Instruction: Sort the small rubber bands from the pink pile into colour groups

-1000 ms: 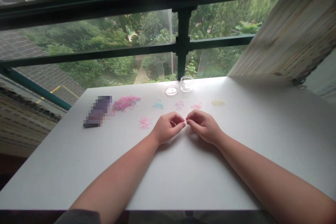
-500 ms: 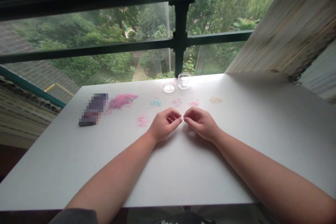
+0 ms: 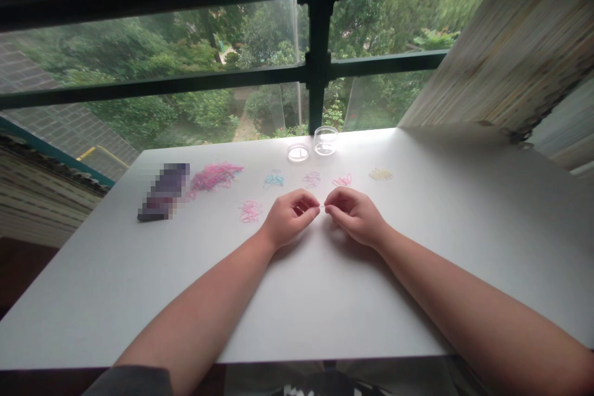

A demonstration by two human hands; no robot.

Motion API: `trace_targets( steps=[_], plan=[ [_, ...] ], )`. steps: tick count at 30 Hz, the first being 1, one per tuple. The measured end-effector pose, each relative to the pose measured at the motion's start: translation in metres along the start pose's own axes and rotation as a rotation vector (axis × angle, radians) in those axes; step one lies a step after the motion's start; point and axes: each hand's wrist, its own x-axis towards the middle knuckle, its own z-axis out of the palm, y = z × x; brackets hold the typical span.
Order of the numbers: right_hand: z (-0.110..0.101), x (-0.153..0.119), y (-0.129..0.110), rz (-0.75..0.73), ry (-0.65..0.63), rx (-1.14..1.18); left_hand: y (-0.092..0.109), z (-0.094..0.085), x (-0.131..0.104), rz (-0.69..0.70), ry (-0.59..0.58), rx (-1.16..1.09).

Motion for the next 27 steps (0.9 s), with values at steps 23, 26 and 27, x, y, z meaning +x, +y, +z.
trace_targets(
  steps=[23,26,27],
  plan=[
    [0.0,0.0003,-0.001,0.001,-0.012,0.036,0.0013,-0.0011,-0.0008,-0.022,-0.02,0.008],
    [-0.0001,0.0004,-0.0028,0.037,-0.035,0.083,0.0021,-0.0011,-0.001,-0.024,-0.022,0.018],
    [-0.0001,0.0005,-0.0035,0.05,-0.043,0.102,0.0024,-0.001,-0.0011,-0.025,-0.023,0.02]
  ],
)
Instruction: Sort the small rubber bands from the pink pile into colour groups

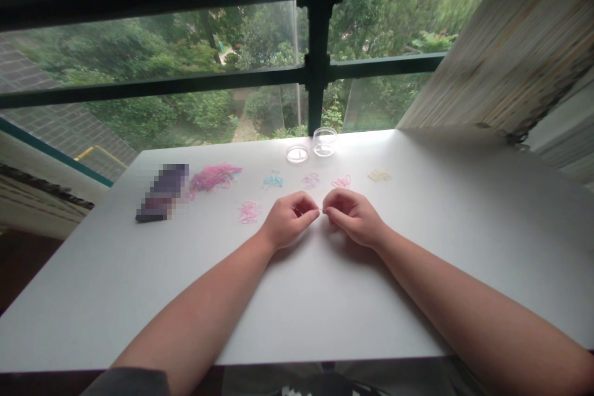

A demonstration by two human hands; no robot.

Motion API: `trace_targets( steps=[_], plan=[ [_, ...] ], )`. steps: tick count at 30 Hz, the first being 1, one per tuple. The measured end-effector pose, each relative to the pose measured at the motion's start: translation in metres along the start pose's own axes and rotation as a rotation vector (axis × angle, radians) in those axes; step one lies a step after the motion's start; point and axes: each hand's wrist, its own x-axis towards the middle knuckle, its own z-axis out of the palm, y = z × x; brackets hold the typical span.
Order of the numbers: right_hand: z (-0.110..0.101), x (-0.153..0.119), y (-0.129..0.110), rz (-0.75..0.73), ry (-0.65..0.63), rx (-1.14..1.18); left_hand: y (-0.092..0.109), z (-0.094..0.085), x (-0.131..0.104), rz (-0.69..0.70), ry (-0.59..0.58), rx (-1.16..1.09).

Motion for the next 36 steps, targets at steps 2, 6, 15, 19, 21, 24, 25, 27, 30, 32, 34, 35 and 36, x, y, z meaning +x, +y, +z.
trace_targets(
  steps=[2,6,15,19,21,24,25,27,30,32,34,35,36],
  plan=[
    [0.0002,0.0001,-0.0013,0.016,-0.009,0.039,0.0004,0.0003,-0.0001,-0.002,-0.006,0.004],
    [0.0016,0.0004,-0.003,0.017,-0.01,0.112,0.0003,0.001,-0.0005,-0.002,-0.014,0.025],
    [0.0048,0.0,0.0001,0.056,-0.023,0.139,-0.0017,0.0005,-0.0006,0.007,-0.026,0.05],
    [0.0066,-0.0015,-0.0001,0.074,-0.038,0.088,0.0004,-0.0003,-0.0012,0.017,-0.043,0.04],
    [0.0073,-0.0019,-0.0007,0.083,-0.042,0.086,0.0018,-0.0005,-0.0016,0.031,-0.063,0.033],
    [0.0074,-0.0019,-0.0012,0.086,-0.038,0.086,0.0026,-0.0002,-0.0017,0.044,-0.067,0.024],
    [0.0072,-0.0018,-0.0011,0.081,-0.039,0.079,0.0024,0.0,-0.0016,0.044,-0.062,0.023],
    [0.0067,-0.0015,-0.0008,0.068,-0.04,0.057,0.0014,0.0004,-0.0011,0.04,-0.053,0.022],
    [0.0064,-0.0012,-0.0005,0.06,-0.042,0.034,-0.0002,0.0005,-0.0004,0.034,-0.045,0.019],
    [0.0065,-0.0014,-0.0007,0.061,-0.045,0.027,-0.0008,0.0003,-0.0003,0.033,-0.041,0.011],
    [0.0065,-0.0017,-0.0012,0.062,-0.045,0.022,-0.0009,0.0,-0.0004,0.031,-0.04,0.004],
    [0.0064,-0.0018,-0.0014,0.06,-0.044,0.017,-0.0009,-0.0001,-0.0005,0.03,-0.04,0.002],
    [0.0062,-0.0019,-0.0017,0.057,-0.041,0.01,-0.0008,-0.0002,-0.0006,0.029,-0.042,0.002]
  ],
)
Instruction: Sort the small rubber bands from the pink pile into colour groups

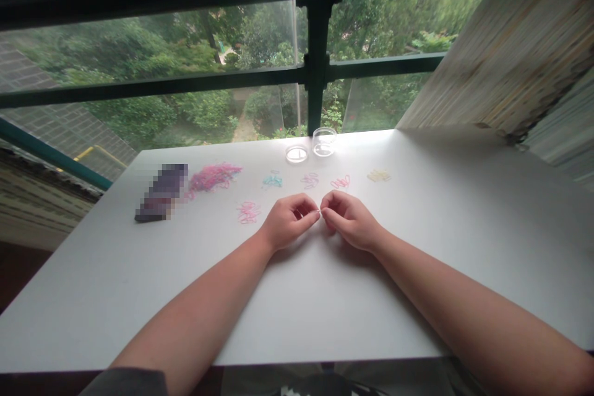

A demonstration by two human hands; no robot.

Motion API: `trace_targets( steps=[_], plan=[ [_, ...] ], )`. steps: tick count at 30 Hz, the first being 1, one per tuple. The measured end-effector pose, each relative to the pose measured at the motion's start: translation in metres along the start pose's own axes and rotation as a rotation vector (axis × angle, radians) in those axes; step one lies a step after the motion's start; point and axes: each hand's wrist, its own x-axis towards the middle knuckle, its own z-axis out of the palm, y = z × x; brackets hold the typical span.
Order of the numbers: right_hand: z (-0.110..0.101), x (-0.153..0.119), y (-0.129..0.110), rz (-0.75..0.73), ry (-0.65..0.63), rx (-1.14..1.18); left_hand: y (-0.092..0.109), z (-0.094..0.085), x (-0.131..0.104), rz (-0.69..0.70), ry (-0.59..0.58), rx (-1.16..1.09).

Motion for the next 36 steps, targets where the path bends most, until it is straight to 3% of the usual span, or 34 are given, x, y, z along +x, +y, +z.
trace_targets(
  steps=[36],
  plan=[
    [0.0001,-0.0011,-0.0002,0.006,-0.004,-0.064,-0.0017,-0.0001,0.0001,0.012,0.036,-0.027]
  ],
)
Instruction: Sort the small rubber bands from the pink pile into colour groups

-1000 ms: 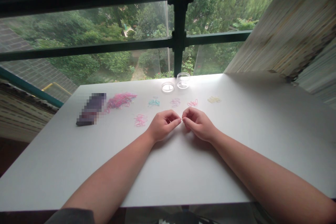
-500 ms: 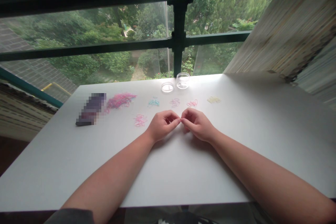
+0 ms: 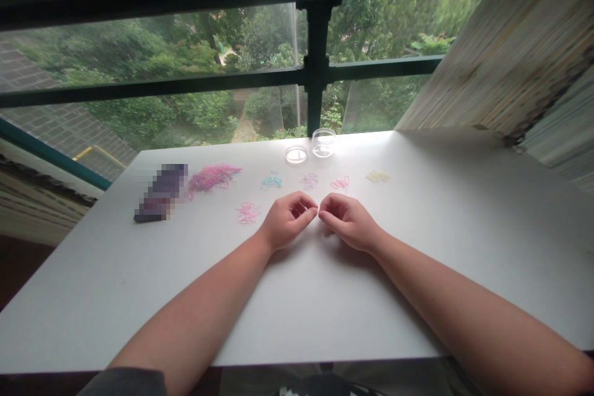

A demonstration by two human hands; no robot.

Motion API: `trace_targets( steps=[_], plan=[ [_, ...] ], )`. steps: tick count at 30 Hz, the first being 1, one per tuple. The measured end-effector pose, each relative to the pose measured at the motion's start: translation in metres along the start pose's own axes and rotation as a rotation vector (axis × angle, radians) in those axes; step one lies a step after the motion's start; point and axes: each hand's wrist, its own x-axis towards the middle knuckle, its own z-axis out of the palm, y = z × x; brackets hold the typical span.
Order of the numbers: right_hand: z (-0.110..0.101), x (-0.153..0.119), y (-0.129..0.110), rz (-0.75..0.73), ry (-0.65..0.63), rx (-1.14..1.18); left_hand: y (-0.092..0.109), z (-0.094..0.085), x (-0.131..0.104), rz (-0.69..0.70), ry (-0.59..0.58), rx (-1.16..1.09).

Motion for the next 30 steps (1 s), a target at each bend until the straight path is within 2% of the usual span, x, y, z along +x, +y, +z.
trace_targets(
  steps=[9,15,18,20,23,25,27,30],
  plan=[
    [-0.004,0.001,0.002,-0.018,0.044,0.003,-0.002,0.0,0.0,-0.019,0.008,0.035],
    [-0.008,0.002,0.002,-0.076,0.078,-0.129,-0.002,0.0,0.0,-0.036,0.017,0.037],
    [-0.028,0.007,0.003,-0.155,0.155,-0.328,-0.002,-0.001,0.0,-0.049,0.028,0.039],
    [-0.052,0.011,0.006,-0.182,0.274,-0.5,-0.002,-0.002,0.0,-0.066,0.026,0.047],
    [-0.094,0.013,0.017,-0.061,0.573,-0.702,-0.001,-0.003,0.0,-0.065,0.01,0.055],
    [-0.116,0.012,0.026,0.061,0.708,-0.764,-0.001,-0.004,0.0,-0.059,-0.002,0.063],
    [-0.129,0.012,0.035,0.161,0.763,-0.775,0.0,-0.004,0.0,-0.061,-0.011,0.073],
    [-0.133,0.012,0.044,0.227,0.738,-0.802,0.0,-0.005,0.0,-0.065,-0.019,0.094]
  ],
)
